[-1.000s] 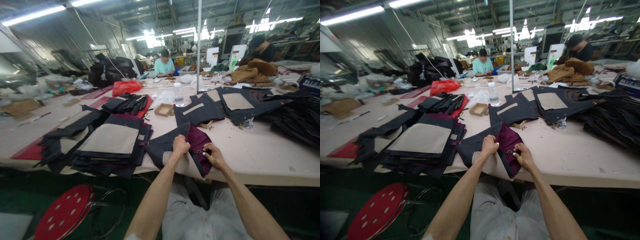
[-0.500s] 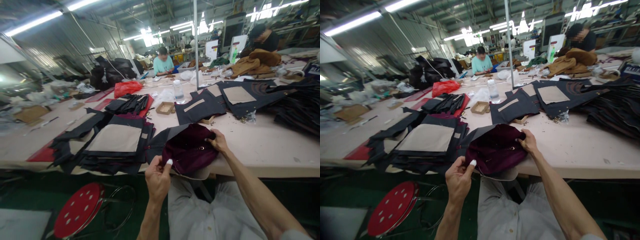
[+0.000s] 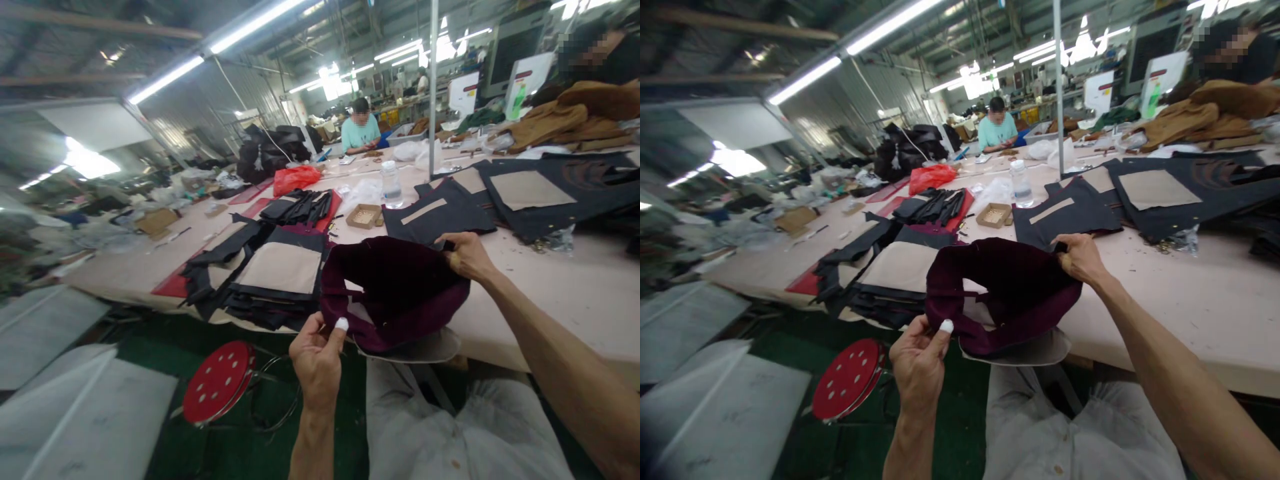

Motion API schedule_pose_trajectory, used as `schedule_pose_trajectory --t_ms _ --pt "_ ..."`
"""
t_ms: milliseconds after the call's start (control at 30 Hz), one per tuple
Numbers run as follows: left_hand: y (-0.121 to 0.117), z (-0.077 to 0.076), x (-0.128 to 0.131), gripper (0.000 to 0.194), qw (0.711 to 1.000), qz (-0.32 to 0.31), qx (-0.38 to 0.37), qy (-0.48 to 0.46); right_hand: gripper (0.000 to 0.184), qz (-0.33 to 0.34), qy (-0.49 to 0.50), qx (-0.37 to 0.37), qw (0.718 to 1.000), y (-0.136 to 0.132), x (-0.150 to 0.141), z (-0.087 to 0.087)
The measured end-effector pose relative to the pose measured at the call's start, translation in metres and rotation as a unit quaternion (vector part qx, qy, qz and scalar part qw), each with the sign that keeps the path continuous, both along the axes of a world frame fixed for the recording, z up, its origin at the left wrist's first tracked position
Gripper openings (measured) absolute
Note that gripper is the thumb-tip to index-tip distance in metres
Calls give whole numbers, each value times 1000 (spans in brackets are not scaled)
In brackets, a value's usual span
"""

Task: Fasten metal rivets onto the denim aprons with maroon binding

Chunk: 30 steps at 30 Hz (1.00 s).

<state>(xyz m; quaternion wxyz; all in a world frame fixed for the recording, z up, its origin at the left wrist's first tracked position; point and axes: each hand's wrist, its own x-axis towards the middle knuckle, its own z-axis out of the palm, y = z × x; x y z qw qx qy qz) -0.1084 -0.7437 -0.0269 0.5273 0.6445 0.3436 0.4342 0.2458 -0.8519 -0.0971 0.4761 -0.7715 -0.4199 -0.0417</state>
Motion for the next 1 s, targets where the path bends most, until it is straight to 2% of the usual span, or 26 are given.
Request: schedule_pose_trajectory --t_ms 133,200,267,333,400,467,500,567,633,700,733,800,900,1000 --pt "5 10 -11 24 999 26 -22 -41 23 17 -59 -5 998 4 0 35" --pt "3 15 -11 24 998 35 -13 -56 21 3 -97 7 995 7 3 62" --pt "-4 15 -5 24 997 36 1 -71 21 -16 -150 26 988 11 8 96" --pt "-16 5 7 24 997 39 1 -73 21 -23 -217 58 974 16 10 135" --pt "-31 -16 23 25 998 32 -38 -31 21 -1 -287 100 953 22 7 172" --pt "-44 -42 39 28 992 -4 -112 56 22 51 -348 139 926 29 -3 197" --pt "-49 -54 45 30 984 -30 -149 97 22 81 -373 152 912 32 -10 202" --pt "-55 -69 53 35 973 -42 -171 149 21 131 -412 153 889 37 -25 200" --pt "-58 -66 58 45 983 20 -94 157 17 167 -437 120 876 39 -40 181" --pt "-57 -47 66 58 982 96 59 154 16 189 -453 74 868 40 -52 157" --pt "-56 -34 73 67 971 112 141 157 16 196 -458 54 866 39 -57 145" --pt "-53 -7 92 82 940 106 268 184 14 205 -463 20 862 40 -64 126" --pt "-46 20 128 89 901 69 349 247 11 219 -442 -2 870 42 -66 114" --pt "-35 26 152 69 876 49 371 306 10 221 -363 20 905 37 -55 112"
